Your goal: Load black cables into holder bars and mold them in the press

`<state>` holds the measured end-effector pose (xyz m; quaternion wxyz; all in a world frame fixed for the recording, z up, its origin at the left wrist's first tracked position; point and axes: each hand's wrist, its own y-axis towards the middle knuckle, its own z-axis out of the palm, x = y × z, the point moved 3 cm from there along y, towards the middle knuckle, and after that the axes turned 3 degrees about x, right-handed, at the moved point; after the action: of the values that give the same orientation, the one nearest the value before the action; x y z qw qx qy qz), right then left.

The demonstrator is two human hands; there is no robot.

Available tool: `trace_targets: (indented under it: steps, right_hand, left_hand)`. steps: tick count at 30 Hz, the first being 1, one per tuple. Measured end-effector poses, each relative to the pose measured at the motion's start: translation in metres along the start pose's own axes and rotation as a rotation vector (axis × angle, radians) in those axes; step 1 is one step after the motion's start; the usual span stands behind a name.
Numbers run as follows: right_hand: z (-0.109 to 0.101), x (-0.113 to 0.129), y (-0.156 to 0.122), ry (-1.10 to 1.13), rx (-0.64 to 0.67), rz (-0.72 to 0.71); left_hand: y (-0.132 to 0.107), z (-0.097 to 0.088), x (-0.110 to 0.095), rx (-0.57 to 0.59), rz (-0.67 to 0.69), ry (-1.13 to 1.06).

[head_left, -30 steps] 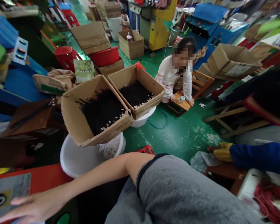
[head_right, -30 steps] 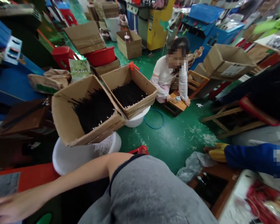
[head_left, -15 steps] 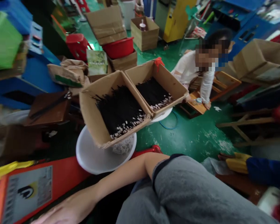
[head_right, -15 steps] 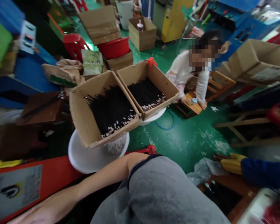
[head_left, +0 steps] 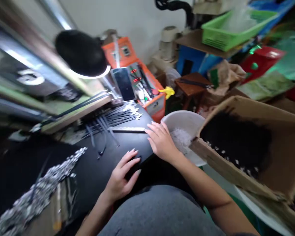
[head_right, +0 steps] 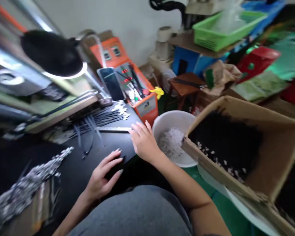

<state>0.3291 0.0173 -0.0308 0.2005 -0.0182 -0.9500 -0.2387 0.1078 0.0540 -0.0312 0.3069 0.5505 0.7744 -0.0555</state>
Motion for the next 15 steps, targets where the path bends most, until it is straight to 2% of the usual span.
trace_targets:
  steps: [2,6,9,12,13,15]
  right_hand:
    - [0.014,0.02,0.021,-0.049,0.101,-0.092]
    - [0.044,0.035,0.045,-0.203,0.247,-0.044]
    - [0.057,0.024,0.04,-0.157,0.249,-0.137]
    - [0.061,0.003,0.027,0.015,0.209,-0.372]
    - [0.061,-0.003,0.024,0.054,0.222,-0.422]
    - [0.066,-0.006,0.024,0.153,0.357,-0.513]
  left_hand:
    - [-0.006,-0.004,-0.002,-0.047,0.038,0.01]
    - [-0.04,-0.015,-0.016,-0.117,0.052,-0.001]
    - [-0.079,-0.028,-0.014,-0.199,-0.034,0.022]
    - [-0.116,-0.04,0.002,-0.306,-0.171,0.065]
    - [-0.126,-0.043,0.008,-0.337,-0.215,0.089]
    - [-0.136,-0.045,0.013,-0.359,-0.322,0.17]
